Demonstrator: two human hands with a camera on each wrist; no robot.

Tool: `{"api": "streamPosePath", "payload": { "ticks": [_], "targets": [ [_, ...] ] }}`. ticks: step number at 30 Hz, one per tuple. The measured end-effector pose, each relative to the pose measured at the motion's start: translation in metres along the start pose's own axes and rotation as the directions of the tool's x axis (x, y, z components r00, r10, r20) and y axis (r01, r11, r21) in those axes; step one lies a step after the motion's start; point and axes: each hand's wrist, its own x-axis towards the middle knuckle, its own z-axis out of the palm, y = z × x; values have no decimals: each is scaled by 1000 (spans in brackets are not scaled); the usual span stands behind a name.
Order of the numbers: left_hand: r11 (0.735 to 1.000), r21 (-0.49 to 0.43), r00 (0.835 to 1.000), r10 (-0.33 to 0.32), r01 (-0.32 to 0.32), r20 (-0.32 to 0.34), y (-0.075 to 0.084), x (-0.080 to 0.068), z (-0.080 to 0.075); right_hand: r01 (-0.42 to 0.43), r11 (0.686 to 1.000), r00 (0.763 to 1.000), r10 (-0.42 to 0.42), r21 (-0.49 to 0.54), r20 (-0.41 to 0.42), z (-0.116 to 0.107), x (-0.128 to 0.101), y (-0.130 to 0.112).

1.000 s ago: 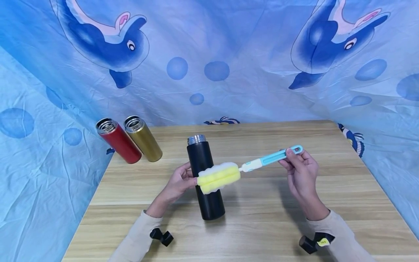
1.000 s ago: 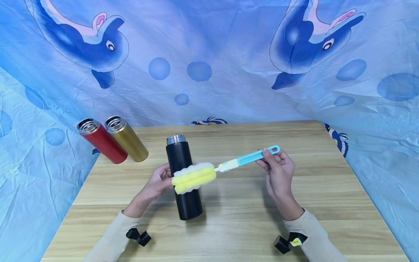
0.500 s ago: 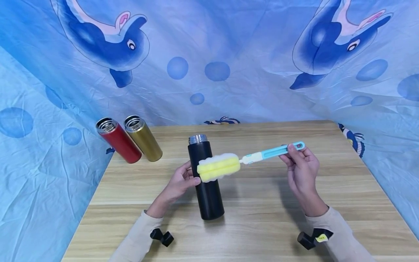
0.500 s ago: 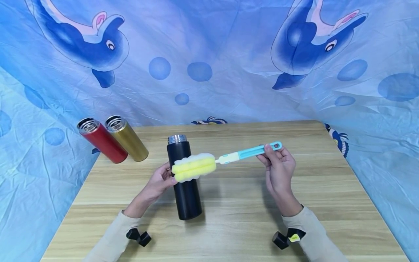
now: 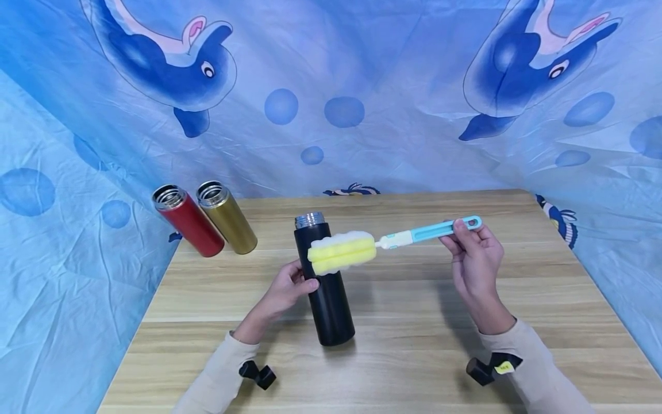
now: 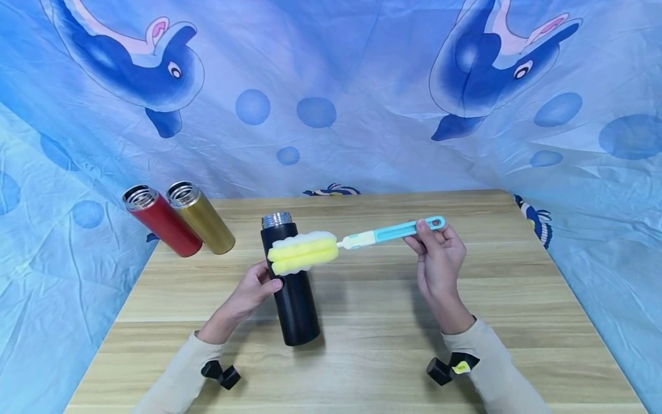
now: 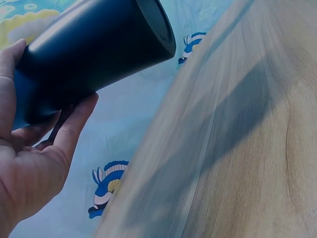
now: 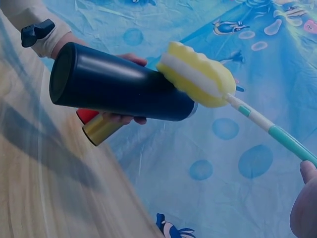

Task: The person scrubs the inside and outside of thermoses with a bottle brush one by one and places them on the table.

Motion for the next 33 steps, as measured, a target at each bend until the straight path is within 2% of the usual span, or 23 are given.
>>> {"api": "streamPosePath", "payload": {
  "ticks": [6, 14, 17, 24, 29, 33],
  "targets": [
    [1000, -4, 1000, 0, 0, -7, 0, 1, 2, 24, 999, 1000, -24, 26, 4, 5, 2, 0],
    [998, -60, 1000, -5, 3, -20, -1, 1, 4, 48, 997, 999, -48, 55, 11, 8, 2, -1],
    [995, -97, 1000, -7, 6, -3, -1, 1, 3, 47, 998, 999, -47, 51, 11, 7, 2, -1],
    [955, -296, 998, 5, 12, 57, 1, 1, 4, 44, 998, 999, -44, 56, 4, 6, 1, 0],
    [947, -322, 996, 27, 0, 82, -2, 0, 2, 45, 998, 999, -45, 52, -7, 6, 1, 1],
    [945, -328, 997, 30, -4, 73, -4, 1, 1, 53, 997, 999, -52, 52, -16, 7, 2, 1]
  ]
}}
